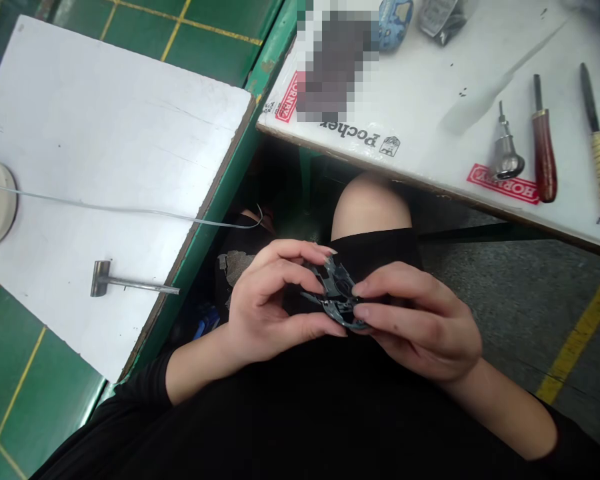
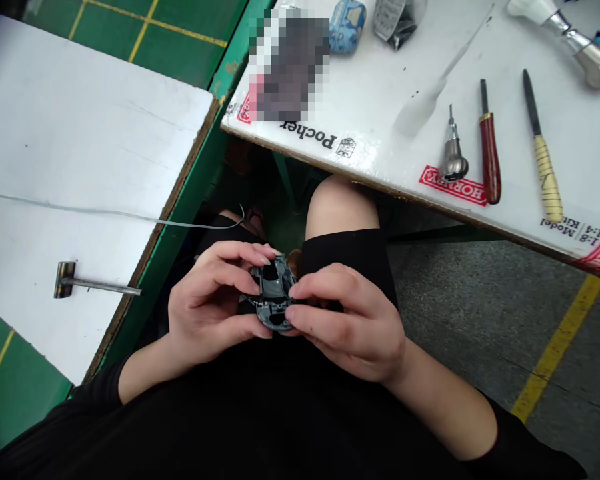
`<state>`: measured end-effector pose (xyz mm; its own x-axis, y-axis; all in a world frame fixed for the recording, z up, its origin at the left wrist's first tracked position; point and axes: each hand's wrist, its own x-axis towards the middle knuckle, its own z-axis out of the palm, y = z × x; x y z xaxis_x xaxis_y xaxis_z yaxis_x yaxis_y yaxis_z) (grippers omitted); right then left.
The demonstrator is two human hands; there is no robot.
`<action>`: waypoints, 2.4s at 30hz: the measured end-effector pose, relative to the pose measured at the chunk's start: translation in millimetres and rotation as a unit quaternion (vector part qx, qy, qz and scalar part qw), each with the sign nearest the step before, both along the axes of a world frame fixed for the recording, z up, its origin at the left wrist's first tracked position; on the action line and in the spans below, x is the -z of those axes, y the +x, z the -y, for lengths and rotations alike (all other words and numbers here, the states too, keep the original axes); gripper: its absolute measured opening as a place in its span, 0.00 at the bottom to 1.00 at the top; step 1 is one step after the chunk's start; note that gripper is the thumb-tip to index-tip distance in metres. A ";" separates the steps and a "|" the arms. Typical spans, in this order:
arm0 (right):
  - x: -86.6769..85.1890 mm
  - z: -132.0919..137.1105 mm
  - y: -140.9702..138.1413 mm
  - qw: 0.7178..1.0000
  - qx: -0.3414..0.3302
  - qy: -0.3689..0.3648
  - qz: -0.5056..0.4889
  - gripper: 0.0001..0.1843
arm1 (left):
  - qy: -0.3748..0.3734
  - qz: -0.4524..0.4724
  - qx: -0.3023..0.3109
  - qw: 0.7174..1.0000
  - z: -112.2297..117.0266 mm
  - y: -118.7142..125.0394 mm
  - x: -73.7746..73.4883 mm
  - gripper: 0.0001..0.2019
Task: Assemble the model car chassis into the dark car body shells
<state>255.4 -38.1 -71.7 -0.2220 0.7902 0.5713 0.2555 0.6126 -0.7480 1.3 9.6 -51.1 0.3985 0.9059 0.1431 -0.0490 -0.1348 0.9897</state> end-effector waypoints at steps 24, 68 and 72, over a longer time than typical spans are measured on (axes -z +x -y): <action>0.3 -20.1 -21.2 0.887 0.113 -0.395 -0.212 0.10 | -0.467 0.129 0.002 0.875 2.3 4.4 2.4 0.17; -4.9 0.6 -8.8 0.986 0.112 -0.123 -0.028 0.05 | -0.398 0.139 0.013 0.907 7.0 14.7 2.8 0.14; -5.7 2.2 -6.1 0.998 0.038 0.038 0.015 0.09 | -0.269 0.117 0.029 0.955 5.4 11.1 0.5 0.15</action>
